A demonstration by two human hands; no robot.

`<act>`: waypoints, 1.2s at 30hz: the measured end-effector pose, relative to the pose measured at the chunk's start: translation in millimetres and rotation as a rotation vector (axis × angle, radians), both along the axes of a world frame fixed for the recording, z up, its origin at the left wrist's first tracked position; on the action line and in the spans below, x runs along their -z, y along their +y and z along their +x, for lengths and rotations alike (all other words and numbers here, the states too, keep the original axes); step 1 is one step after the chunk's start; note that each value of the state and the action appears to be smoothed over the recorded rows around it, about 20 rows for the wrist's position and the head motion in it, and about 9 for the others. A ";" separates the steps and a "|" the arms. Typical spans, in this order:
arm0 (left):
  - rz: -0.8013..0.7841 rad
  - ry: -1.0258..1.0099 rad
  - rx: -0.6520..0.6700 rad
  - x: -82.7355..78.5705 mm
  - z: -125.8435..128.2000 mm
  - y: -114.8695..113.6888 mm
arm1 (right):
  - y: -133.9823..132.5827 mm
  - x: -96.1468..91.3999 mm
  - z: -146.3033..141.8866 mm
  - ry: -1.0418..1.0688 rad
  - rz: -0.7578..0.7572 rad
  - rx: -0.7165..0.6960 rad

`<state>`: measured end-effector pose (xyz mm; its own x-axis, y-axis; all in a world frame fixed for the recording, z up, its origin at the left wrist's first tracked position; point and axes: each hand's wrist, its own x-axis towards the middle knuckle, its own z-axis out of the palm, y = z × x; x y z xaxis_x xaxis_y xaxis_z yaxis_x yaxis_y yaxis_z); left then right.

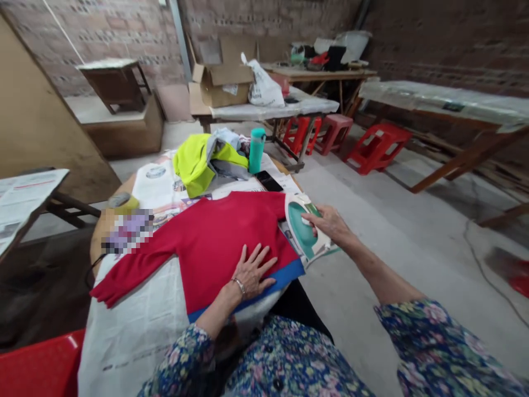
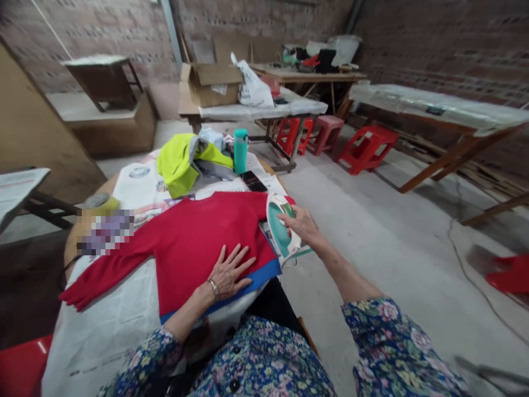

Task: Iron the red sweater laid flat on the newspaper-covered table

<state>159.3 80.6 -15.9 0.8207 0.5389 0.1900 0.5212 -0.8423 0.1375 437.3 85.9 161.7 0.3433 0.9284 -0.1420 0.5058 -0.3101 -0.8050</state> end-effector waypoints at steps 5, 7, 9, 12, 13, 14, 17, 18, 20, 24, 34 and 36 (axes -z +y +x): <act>-0.078 -0.020 0.084 6.7 45.1 -21.6 | 18.0 -11.3 -13.1 0.058 0.018 -0.154; -0.103 -0.052 0.043 12.3 63.5 -33.2 | 32.0 -9.6 -21.3 0.087 -0.004 -0.207; -0.098 -0.101 -0.051 19.2 81.4 -45.5 | 46.7 -5.6 -29.0 0.093 -0.022 -0.228; -0.049 -0.166 -0.160 27.6 99.7 -61.8 | 65.6 2.7 -36.1 0.087 -0.033 -0.236; -0.030 -0.171 -0.171 29.3 102.6 -65.9 | 70.8 5.5 -37.0 0.087 -0.038 -0.245; -0.012 -0.167 -0.173 30.4 104.0 -69.1 | 75.8 8.0 -37.4 0.089 -0.042 -0.255; 0.032 -0.127 -0.161 31.0 102.9 -74.3 | 91.0 12.8 -37.5 0.091 -0.048 -0.277; 0.043 -0.118 -0.156 30.6 101.8 -75.1 | 96.6 13.3 -38.0 0.092 -0.039 -0.284; 0.053 -0.106 -0.151 29.3 100.2 -75.6 | 108.5 13.0 -40.3 0.097 -0.014 -0.287; 0.057 -0.095 -0.143 25.6 98.3 -73.3 | 132.0 9.6 -49.4 0.099 0.029 -0.277; 0.011 -0.046 -0.060 20.9 99.2 -60.6 | 132.4 5.4 -50.1 0.083 0.041 -0.394; 0.017 -0.036 -0.073 21.1 101.6 -60.9 | 126.8 4.9 -44.7 0.113 0.018 -0.538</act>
<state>260.9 19.8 -37.1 0.7717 0.5937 0.2278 0.5765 -0.8044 0.1435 392.6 212.8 156.8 -0.1969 0.9713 -0.1331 0.4991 -0.0176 -0.8664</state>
